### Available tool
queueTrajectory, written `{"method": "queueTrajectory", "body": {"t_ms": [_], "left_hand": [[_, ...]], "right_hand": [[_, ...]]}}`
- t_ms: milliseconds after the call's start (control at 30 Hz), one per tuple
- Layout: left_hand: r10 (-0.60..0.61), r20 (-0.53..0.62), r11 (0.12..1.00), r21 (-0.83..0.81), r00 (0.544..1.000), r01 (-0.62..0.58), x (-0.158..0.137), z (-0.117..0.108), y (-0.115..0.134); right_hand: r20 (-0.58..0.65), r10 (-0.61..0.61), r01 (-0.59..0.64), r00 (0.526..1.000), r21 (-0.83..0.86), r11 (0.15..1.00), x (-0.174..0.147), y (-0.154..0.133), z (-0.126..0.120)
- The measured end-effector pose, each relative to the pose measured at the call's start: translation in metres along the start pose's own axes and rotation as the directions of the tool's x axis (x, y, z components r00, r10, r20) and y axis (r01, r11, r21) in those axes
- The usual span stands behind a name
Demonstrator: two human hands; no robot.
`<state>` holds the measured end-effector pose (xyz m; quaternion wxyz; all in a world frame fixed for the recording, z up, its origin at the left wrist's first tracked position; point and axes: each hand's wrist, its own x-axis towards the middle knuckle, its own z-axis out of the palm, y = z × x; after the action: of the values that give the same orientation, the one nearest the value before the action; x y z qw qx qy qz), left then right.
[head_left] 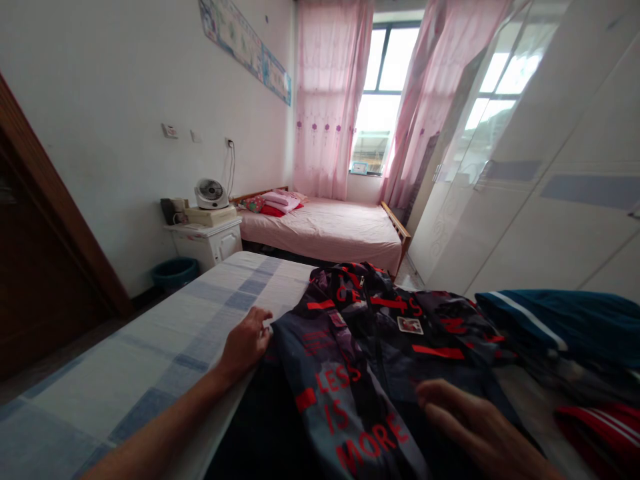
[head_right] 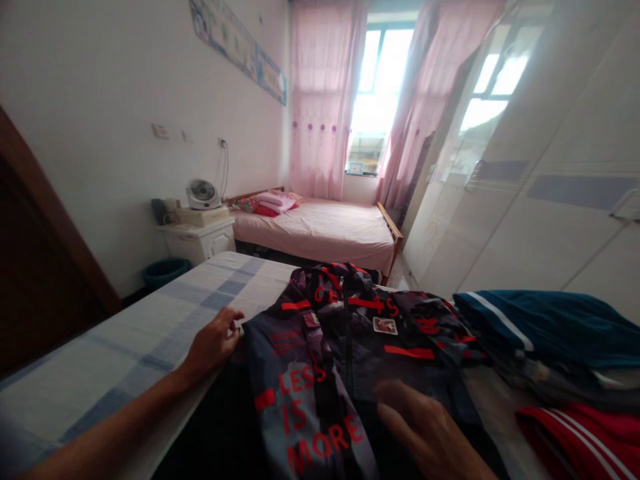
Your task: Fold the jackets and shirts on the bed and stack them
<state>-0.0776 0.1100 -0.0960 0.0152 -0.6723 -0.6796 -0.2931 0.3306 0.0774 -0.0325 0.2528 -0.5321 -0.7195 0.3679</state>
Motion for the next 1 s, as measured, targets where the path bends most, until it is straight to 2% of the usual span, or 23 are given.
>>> {"method": "queueTrajectory", "body": {"t_ms": [67, 167, 267, 333, 433, 533, 667, 767, 867, 1000], "left_hand": [[0.071, -0.01, 0.997, -0.024, 0.997, -0.071, -0.001, 0.002, 0.001], [0.229, -0.078, 0.971, -0.049, 0.97, -0.233, -0.002, 0.003, 0.002], [0.384, -0.149, 0.92, -0.023, 0.911, -0.391, -0.002, 0.003, -0.001], [0.457, -0.14, 0.885, -0.019, 0.878, -0.464, -0.003, 0.002, -0.002], [0.497, -0.101, 0.863, -0.047, 0.862, -0.503, -0.003, -0.001, -0.002], [0.521, -0.036, 0.848, -0.087, 0.853, -0.522, -0.003, -0.003, 0.002], [0.544, 0.049, 0.836, -0.123, 0.838, -0.535, -0.002, -0.002, 0.005], [0.542, 0.036, 0.835, -0.134, 0.84, -0.533, -0.002, 0.002, 0.003], [0.509, 0.016, 0.853, -0.147, 0.861, -0.501, -0.002, 0.002, 0.002], [0.492, 0.012, 0.857, -0.181, 0.871, -0.482, -0.003, -0.004, 0.005]], "right_hand": [[0.016, -0.088, 0.089, 0.996, -0.04, 0.995, 0.039, -0.022, 0.006], [0.007, -0.183, 0.182, 0.983, -0.149, 0.972, 0.111, -0.05, 0.029], [-0.016, -0.154, 0.148, 0.988, -0.193, 0.97, 0.181, -0.062, 0.058], [-0.011, -0.114, 0.11, 0.993, -0.189, 0.976, 0.217, -0.061, 0.077], [-0.003, -0.044, 0.043, 0.999, -0.185, 0.982, 0.254, -0.056, 0.098], [0.007, 0.017, -0.015, 1.0, -0.163, 0.987, 0.272, -0.051, 0.109], [0.029, 0.071, -0.07, 0.997, -0.053, 0.996, 0.279, -0.048, 0.112], [0.056, 0.099, -0.104, 0.993, 0.076, 0.992, 0.279, -0.049, 0.113], [0.078, 0.105, -0.118, 0.991, 0.184, 0.976, 0.279, -0.048, 0.116], [0.087, 0.101, -0.12, 0.991, 0.25, 0.961, 0.277, -0.044, 0.119]]}}
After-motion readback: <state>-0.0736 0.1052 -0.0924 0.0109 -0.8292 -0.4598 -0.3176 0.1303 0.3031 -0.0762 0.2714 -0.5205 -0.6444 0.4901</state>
